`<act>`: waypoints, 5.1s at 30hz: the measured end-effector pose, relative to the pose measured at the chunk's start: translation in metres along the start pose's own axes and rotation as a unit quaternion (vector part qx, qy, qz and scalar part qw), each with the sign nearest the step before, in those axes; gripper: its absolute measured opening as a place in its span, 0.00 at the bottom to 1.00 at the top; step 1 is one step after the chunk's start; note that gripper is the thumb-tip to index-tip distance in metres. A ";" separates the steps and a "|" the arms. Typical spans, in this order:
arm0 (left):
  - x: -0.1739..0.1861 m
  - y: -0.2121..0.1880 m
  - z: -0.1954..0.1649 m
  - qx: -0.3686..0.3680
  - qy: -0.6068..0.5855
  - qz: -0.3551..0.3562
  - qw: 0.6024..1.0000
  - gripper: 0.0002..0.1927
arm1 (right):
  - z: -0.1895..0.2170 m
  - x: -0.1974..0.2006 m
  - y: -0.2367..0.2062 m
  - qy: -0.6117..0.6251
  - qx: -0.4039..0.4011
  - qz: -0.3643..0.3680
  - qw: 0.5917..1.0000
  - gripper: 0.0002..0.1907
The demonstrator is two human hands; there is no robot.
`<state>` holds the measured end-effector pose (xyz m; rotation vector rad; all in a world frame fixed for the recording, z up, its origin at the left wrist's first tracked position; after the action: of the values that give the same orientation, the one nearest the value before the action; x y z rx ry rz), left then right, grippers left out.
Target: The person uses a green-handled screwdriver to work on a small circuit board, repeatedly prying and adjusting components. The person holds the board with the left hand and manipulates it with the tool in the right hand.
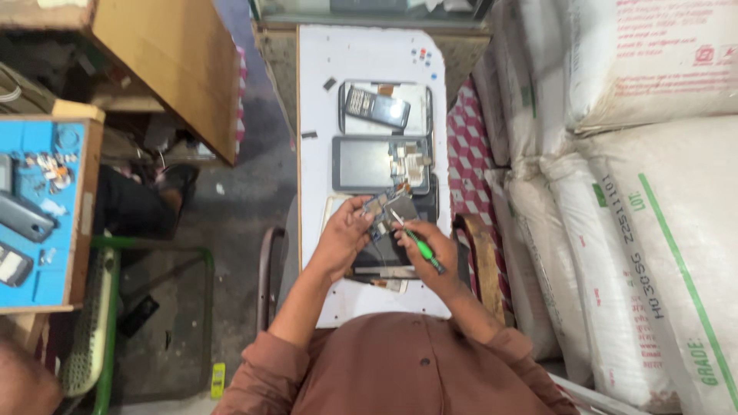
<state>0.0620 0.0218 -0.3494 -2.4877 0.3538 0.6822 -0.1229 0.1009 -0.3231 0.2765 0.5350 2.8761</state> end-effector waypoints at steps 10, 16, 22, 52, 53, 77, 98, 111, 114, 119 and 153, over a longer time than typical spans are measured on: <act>-0.013 -0.014 -0.026 -0.006 0.004 0.030 1.000 0.23 | 0.005 -0.008 0.005 -0.009 0.074 0.012 0.997 0.13; -0.016 -0.013 -0.026 -0.004 0.007 0.007 1.000 0.22 | 0.009 -0.009 0.007 -0.031 0.091 0.002 0.995 0.11; -0.018 -0.010 -0.013 -0.071 0.115 -0.033 0.990 0.22 | 0.014 -0.008 0.007 -0.093 0.140 -0.001 0.986 0.11; -0.013 0.006 -0.009 -0.117 0.064 0.031 0.991 0.21 | 0.019 -0.011 0.016 -0.099 0.132 -0.018 0.986 0.14; -0.013 0.007 -0.009 -0.115 0.063 0.032 0.991 0.21 | 0.018 -0.011 0.015 -0.097 0.127 -0.018 0.987 0.14; -0.016 0.009 -0.009 -0.115 0.055 0.036 0.991 0.20 | 0.021 -0.009 0.020 -0.108 0.123 -0.023 0.986 0.13; -0.019 -0.007 -0.023 -0.109 0.107 0.028 0.988 0.21 | 0.031 -0.011 0.019 -0.106 0.129 -0.012 0.986 0.14; -0.019 -0.014 -0.030 -0.104 0.073 0.047 0.991 0.21 | 0.041 -0.014 0.018 -0.163 0.148 0.003 0.975 0.16; -0.019 -0.015 -0.030 -0.112 0.090 0.043 0.989 0.20 | 0.042 -0.015 0.019 -0.149 0.137 -0.001 0.979 0.15; -0.017 -0.016 -0.031 -0.116 0.107 0.038 0.987 0.21 | 0.043 -0.013 0.020 -0.168 0.170 0.015 0.971 0.15; -0.016 -0.019 -0.030 -0.122 0.105 0.047 0.986 0.20 | 0.020 -0.008 0.009 0.009 0.043 -0.004 0.999 0.13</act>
<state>0.0675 0.0222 -0.3111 -2.8007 0.4952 0.5269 -0.1122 0.0978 -0.3025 0.2602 0.6627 2.8556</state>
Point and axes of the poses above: each hand's wrist, its own y-axis towards the middle knuckle, its own x-axis out of the back of the hand, z = x × y, the point moved 1 cm from there along y, towards the middle knuckle, and after that the axes turned 8 degrees about -z, right-handed, at the moved point
